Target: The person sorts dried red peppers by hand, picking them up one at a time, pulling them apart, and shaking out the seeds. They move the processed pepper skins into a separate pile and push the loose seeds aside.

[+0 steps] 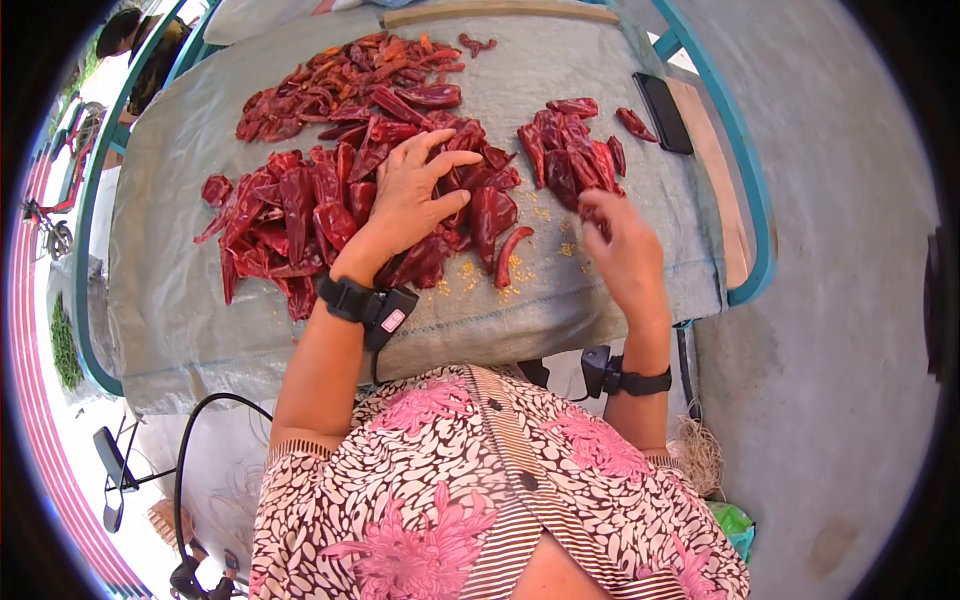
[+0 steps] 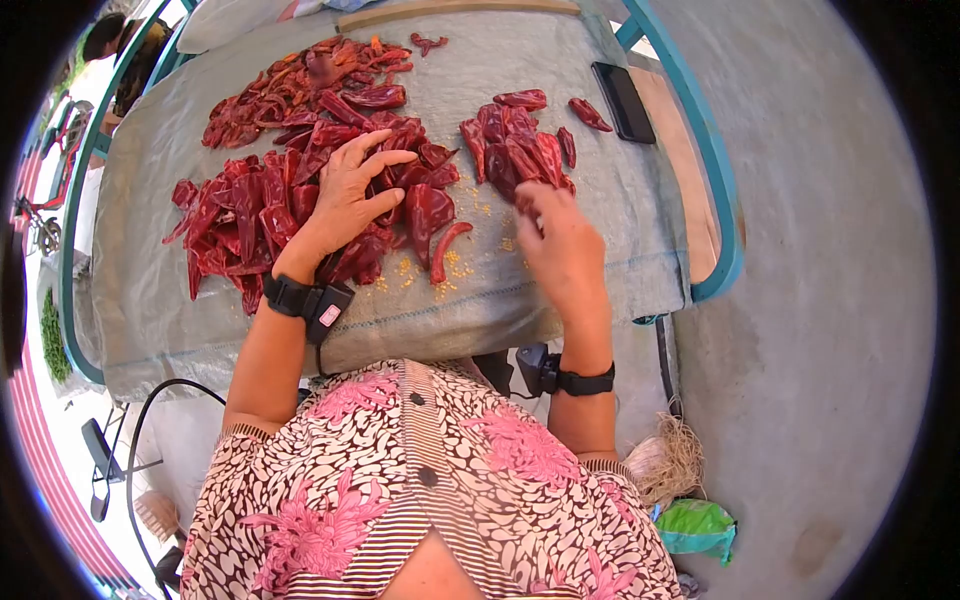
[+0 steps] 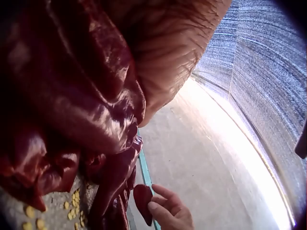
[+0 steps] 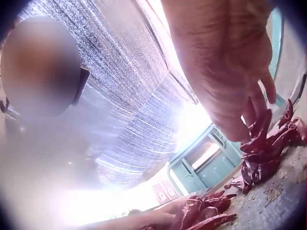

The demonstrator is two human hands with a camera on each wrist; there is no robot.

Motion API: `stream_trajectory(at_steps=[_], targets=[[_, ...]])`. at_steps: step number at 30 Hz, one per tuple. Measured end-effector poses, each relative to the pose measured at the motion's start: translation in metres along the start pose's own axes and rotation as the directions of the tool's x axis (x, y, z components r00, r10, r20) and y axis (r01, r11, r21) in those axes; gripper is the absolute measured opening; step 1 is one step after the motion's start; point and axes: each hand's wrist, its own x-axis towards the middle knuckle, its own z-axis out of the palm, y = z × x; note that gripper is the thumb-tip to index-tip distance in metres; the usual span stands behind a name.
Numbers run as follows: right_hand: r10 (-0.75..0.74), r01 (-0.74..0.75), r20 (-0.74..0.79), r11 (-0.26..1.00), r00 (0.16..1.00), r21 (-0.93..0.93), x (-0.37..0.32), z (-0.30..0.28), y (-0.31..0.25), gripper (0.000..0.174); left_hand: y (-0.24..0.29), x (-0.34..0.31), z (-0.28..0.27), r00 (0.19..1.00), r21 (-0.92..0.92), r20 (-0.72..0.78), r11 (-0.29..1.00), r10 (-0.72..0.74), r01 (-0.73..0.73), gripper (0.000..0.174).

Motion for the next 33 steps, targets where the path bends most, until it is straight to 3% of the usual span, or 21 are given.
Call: stream_trajectory(at_steps=[2,5,8,11,15,18,19,21,24,28,31,33], targets=[[-0.101,0.089,-0.221,0.994,0.970,-0.066,0.009,-0.006,-0.002,0.030,0.000,0.000,0.001,1.000,-0.003,0.006,1.000,-0.001,0.002,0.049],[-0.275,0.288,-0.200,0.957,0.941,0.040,0.009,-0.005,-0.013,0.032,-0.001,0.000,0.000,1.000,-0.003,0.012,1.000,-0.012,0.012,0.050],[-0.476,0.476,0.036,0.879,0.878,0.009,-0.008,0.024,-0.022,0.031,0.000,0.001,0.000,1.000,-0.009,0.012,1.000,-0.010,0.010,0.050],[-0.487,0.484,0.132,0.873,0.864,0.055,-0.012,0.046,-0.028,0.029,-0.002,0.001,0.002,1.000,-0.013,0.010,1.000,-0.017,0.017,0.049],[-0.415,0.416,0.097,0.909,0.904,0.019,-0.006,0.035,-0.019,0.030,-0.002,0.001,0.001,1.000,-0.012,0.008,1.000,-0.019,0.019,0.049],[-0.296,0.291,-0.179,0.955,0.938,-0.054,0.007,0.026,-0.008,0.030,-0.004,0.002,0.003,1.000,0.001,0.007,1.000,-0.019,0.019,0.050],[-0.204,0.212,-0.184,0.977,0.961,0.023,0.006,0.024,-0.012,0.032,-0.004,0.002,0.004,1.000,0.007,0.005,1.000,-0.019,0.019,0.050],[-0.021,0.053,-0.174,0.982,0.985,0.182,0.004,0.023,-0.025,0.038,-0.003,0.002,0.003,1.000,0.015,0.007,0.999,-0.028,0.028,0.050],[-0.074,0.067,0.113,0.995,0.991,0.068,-0.008,0.037,-0.053,0.056,-0.004,0.002,0.003,1.000,0.013,-0.002,1.000,-0.027,0.027,0.050],[-0.066,0.063,0.151,0.998,0.986,0.020,-0.009,0.065,-0.060,0.072,-0.005,0.002,0.007,0.999,-0.011,-0.050,1.000,-0.016,0.015,0.047],[0.025,-0.047,0.136,0.985,0.990,0.167,-0.007,0.058,-0.053,0.067,-0.006,0.002,0.006,1.000,0.007,-0.020,1.000,-0.015,0.015,0.049],[0.018,-0.027,0.067,0.989,0.998,0.143,0.001,0.055,-0.037,0.064,-0.006,0.002,0.006,1.000,0.012,-0.014,1.000,-0.026,0.026,0.049]])
